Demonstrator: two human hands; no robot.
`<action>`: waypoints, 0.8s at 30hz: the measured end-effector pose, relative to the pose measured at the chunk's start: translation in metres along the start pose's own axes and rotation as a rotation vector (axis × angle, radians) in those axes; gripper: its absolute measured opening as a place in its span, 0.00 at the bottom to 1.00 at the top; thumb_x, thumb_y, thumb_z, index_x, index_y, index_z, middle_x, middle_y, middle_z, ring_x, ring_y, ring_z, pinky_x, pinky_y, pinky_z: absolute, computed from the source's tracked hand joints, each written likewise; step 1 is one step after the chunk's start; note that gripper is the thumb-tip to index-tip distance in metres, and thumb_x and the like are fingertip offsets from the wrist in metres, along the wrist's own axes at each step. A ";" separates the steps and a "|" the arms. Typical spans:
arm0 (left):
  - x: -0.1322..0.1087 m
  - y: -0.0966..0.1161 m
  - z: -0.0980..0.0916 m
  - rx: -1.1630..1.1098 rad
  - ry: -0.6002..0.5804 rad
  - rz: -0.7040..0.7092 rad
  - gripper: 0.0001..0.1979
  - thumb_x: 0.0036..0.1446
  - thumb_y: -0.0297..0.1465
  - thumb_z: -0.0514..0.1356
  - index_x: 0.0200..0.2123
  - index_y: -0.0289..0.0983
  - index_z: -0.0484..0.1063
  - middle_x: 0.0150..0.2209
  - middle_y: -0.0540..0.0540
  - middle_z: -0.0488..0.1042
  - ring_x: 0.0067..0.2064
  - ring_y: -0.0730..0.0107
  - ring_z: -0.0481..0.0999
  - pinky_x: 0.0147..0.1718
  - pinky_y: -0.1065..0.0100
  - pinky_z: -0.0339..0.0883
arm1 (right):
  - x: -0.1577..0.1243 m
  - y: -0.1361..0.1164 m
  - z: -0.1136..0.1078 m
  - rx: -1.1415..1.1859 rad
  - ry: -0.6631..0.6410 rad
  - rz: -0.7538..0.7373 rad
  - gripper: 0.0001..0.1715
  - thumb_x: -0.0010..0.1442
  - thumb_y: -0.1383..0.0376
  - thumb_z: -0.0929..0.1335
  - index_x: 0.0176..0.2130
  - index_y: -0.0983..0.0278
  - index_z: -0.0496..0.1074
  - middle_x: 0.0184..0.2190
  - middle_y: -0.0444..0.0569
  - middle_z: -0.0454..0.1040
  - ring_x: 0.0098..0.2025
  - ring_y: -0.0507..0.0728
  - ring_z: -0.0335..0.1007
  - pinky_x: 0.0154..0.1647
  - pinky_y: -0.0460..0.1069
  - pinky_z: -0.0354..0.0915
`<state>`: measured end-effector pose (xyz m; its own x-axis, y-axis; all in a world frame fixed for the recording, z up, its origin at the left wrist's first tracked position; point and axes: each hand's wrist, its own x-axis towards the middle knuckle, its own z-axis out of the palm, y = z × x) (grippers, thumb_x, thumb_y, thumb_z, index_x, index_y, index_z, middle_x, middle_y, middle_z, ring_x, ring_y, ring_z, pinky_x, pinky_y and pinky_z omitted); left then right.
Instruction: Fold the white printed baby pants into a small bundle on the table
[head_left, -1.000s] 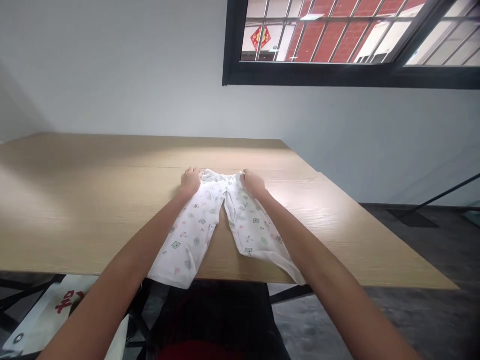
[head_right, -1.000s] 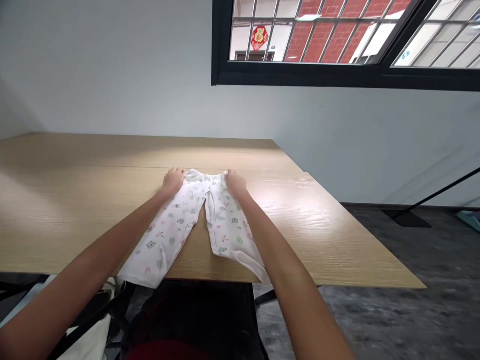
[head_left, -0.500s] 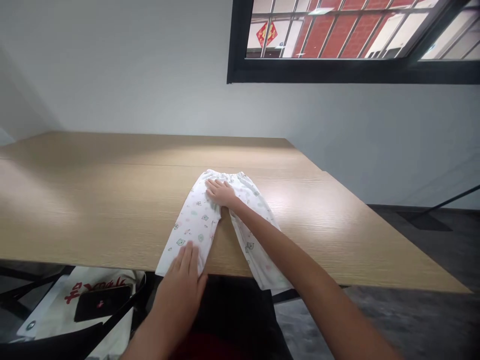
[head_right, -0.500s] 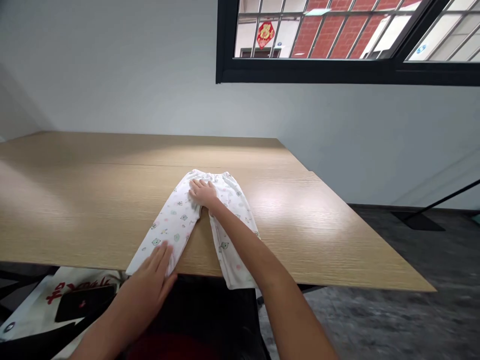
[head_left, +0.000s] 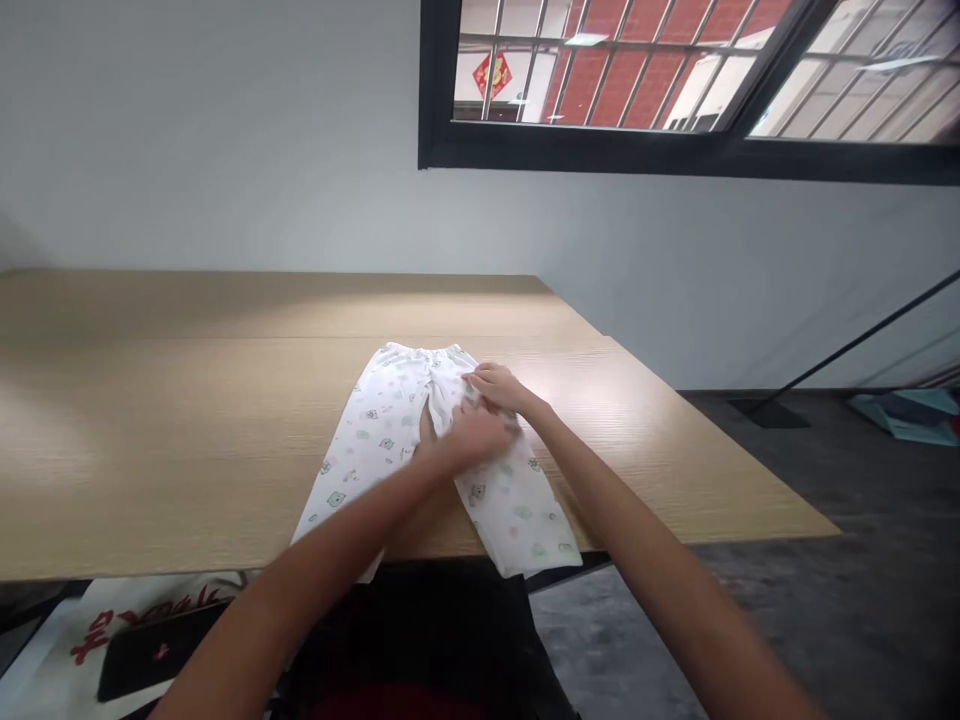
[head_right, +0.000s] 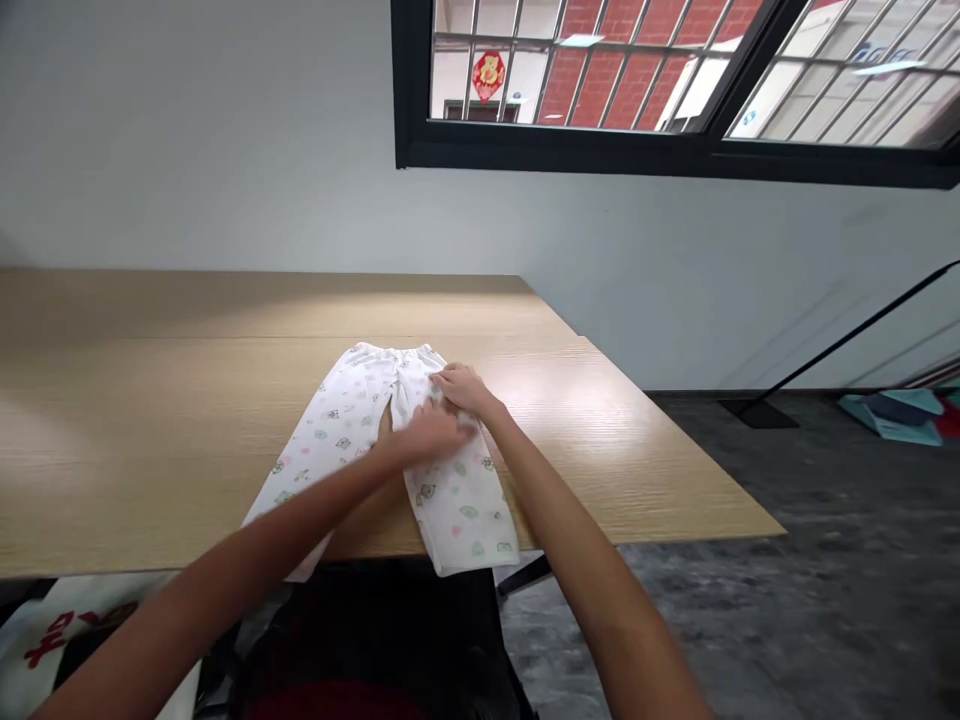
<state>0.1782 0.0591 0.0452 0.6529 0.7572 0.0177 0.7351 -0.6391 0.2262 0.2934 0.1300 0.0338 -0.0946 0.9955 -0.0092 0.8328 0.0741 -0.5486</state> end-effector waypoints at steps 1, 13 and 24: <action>-0.017 0.017 0.012 0.008 -0.019 -0.017 0.31 0.62 0.44 0.47 0.57 0.23 0.56 0.57 0.24 0.53 0.57 0.28 0.50 0.49 0.33 0.47 | 0.003 0.002 0.004 -0.012 0.020 0.039 0.21 0.59 0.57 0.58 0.45 0.58 0.73 0.51 0.51 0.64 0.57 0.64 0.52 0.59 0.58 0.45; -0.099 0.065 0.051 -0.253 0.388 0.193 0.06 0.49 0.22 0.54 0.31 0.37 0.66 0.33 0.43 0.67 0.40 0.58 0.69 0.48 0.47 0.61 | 0.010 -0.015 -0.017 0.486 -0.104 0.168 0.13 0.49 0.57 0.67 0.28 0.66 0.71 0.29 0.50 0.69 0.34 0.55 0.64 0.35 0.49 0.64; -0.212 -0.046 -0.040 -0.182 0.370 -0.601 0.06 0.56 0.30 0.47 0.26 0.40 0.56 0.21 0.52 0.64 0.22 0.66 0.66 0.22 0.67 0.61 | 0.044 -0.111 0.011 0.857 -0.195 -0.069 0.10 0.53 0.60 0.64 0.34 0.64 0.66 0.40 0.49 0.68 0.35 0.50 0.66 0.39 0.48 0.68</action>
<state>-0.0012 -0.0671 0.0699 0.0177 0.9869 0.1603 0.8841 -0.0903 0.4585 0.1907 0.1653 0.0846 -0.2862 0.9568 -0.0523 0.1334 -0.0143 -0.9910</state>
